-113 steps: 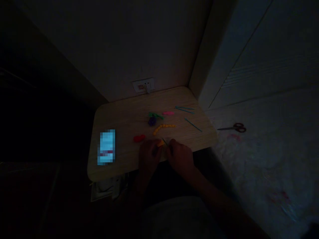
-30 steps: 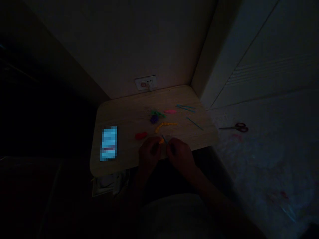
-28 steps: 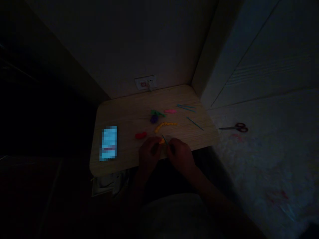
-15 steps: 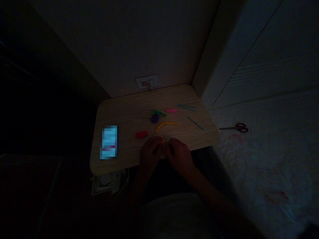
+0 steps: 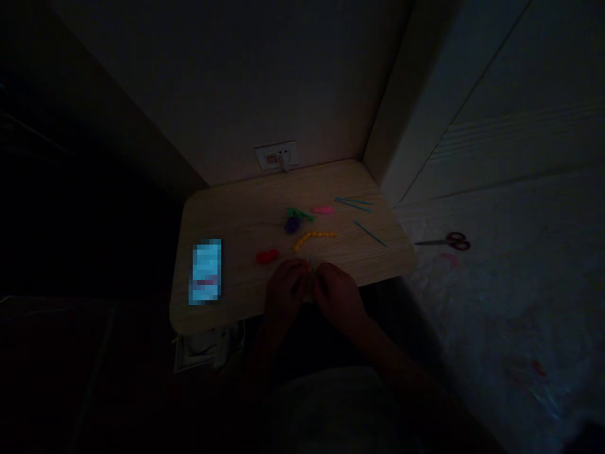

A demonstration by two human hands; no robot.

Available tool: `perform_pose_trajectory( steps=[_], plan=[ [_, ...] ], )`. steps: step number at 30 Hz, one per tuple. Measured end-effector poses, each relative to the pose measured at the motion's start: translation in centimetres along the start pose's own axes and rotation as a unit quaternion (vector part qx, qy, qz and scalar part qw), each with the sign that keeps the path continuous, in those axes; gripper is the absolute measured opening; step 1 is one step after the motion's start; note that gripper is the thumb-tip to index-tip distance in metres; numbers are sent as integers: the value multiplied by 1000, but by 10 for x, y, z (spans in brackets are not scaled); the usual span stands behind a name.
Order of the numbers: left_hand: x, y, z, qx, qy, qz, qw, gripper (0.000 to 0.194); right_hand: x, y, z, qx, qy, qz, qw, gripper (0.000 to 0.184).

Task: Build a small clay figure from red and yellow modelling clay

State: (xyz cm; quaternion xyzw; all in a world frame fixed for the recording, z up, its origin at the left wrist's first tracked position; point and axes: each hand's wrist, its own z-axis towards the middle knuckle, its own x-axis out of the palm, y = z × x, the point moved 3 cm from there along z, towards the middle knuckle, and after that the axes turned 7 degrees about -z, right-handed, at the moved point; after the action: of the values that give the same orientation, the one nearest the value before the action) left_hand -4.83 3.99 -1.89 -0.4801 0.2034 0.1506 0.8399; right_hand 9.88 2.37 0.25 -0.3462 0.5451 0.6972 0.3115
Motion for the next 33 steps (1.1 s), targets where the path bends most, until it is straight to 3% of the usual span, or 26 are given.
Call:
perform_pose_trajectory(
  steps=[6, 10, 15, 20, 25, 30, 33],
  plan=[
    [0, 3, 1, -64, -25, 15, 998, 30, -4, -12, 3, 27, -13, 9, 1000, 10],
    [-3, 5, 2, -98, -39, 1, 994, 23, -11, -24, 4, 50, -30, 15, 998, 9],
    [-9, 3, 6, -80, -40, -24, 996, 20, -17, -26, 5, 47, -32, 44, 997, 9],
    [-6, 1, 8, -40, -19, 21, 999, 23, -17, -25, 4, 48, -18, 50, 997, 9],
    [-1, 1, 8, -56, -16, 74, 996, 37, -17, -28, 3, 50, -17, 35, 998, 9],
    [0, 3, 7, -55, -34, 86, 994, 26, -14, -26, 5, 44, -3, 4, 999, 9],
    [-1, 5, 6, -56, -37, 93, 993, 34, -8, -20, 6, 46, 17, -26, 998, 9]
  ],
)
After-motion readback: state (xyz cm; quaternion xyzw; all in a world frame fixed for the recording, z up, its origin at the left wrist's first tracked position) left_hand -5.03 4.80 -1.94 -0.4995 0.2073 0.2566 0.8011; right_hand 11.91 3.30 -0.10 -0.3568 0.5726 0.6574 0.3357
